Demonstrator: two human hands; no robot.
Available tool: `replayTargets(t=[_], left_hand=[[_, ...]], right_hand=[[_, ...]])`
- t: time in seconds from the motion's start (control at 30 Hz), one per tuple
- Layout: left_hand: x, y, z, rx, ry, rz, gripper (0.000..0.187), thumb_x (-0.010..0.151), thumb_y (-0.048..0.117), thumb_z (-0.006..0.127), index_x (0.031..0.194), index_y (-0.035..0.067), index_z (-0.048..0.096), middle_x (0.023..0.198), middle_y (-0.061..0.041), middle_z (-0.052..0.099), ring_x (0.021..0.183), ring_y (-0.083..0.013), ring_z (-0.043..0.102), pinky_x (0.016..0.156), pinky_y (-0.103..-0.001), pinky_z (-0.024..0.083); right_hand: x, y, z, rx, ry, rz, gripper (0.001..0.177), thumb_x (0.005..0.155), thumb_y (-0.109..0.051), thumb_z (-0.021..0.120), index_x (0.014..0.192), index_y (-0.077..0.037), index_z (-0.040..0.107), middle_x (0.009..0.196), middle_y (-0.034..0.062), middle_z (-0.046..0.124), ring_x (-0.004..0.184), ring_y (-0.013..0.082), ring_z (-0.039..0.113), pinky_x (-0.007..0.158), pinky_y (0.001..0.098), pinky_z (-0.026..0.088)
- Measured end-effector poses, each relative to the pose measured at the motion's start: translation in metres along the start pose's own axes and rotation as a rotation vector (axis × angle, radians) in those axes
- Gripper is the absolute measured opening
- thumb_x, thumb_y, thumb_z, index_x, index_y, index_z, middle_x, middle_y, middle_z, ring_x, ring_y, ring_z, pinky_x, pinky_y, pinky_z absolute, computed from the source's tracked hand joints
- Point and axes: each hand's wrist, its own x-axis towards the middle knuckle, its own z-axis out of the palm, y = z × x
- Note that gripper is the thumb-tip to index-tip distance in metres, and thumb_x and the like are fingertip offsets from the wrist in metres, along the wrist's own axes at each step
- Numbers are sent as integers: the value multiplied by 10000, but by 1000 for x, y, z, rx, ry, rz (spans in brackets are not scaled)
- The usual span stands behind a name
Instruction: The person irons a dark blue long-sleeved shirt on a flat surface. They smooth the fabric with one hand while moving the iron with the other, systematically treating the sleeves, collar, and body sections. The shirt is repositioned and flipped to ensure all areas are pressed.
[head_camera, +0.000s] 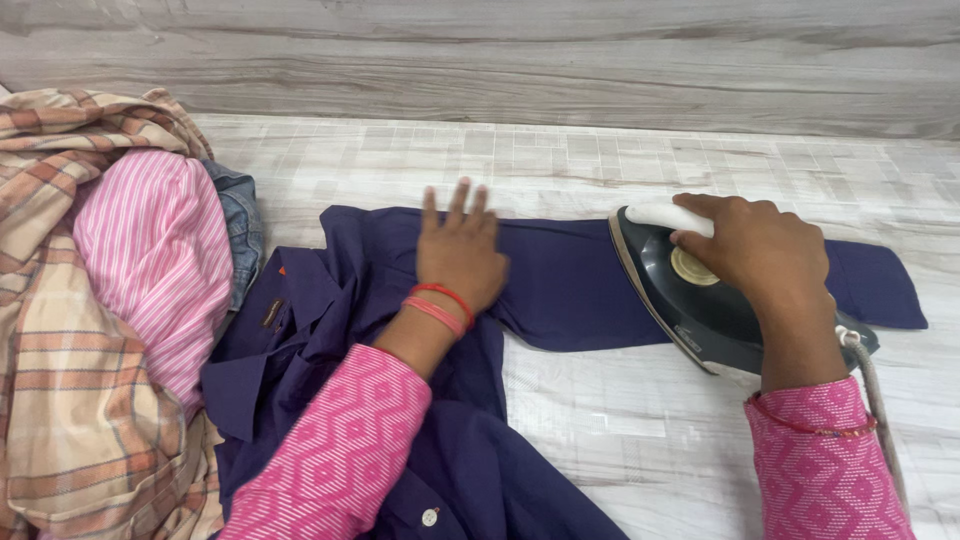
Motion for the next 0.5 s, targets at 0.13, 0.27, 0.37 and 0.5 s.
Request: replayTargets(t=[0.13, 0.27, 0.37, 0.5], left_hand=[[23, 101, 13, -677, 181, 242, 642, 979, 353, 403, 1570, 104, 374, 1650, -87, 335, 1547, -282, 271, 1246, -540, 149], [34, 131, 44, -551, 263, 175, 692, 998, 377, 388, 1614, 78, 288, 1628, -114, 345, 1532, -274, 277, 1237, -550, 146], [45, 124, 56, -409, 241, 185, 665, 979, 382, 393, 1591, 130, 326, 1654, -53, 340, 1547, -263, 248, 1249, -525, 147], [47, 97, 51, -351, 145, 126, 636, 978, 424, 394, 1562, 175, 342, 1654, -41, 294, 1538, -264, 203, 1235, -535, 119]], right_hand=[[2, 9, 1, -35, 40, -131, 593, 901, -596, 658, 1468, -465, 547, 1115, 87, 776, 1034, 305, 739, 851, 469, 593], [2, 40, -9, 91, -132, -223, 703, 925, -492, 651, 1595, -452, 445, 981, 122, 777, 883, 271, 751, 768, 444, 618], [-4, 54, -20, 103, -258, -106, 677, 971, -431, 644, 1617, -423, 443, 864, 163, 774, 763, 251, 747, 715, 428, 594], [-8, 70, -23, 171, -193, -103, 639, 888, -453, 709, 1493, -465, 504, 825, 50, 731, 707, 238, 748, 683, 431, 589]])
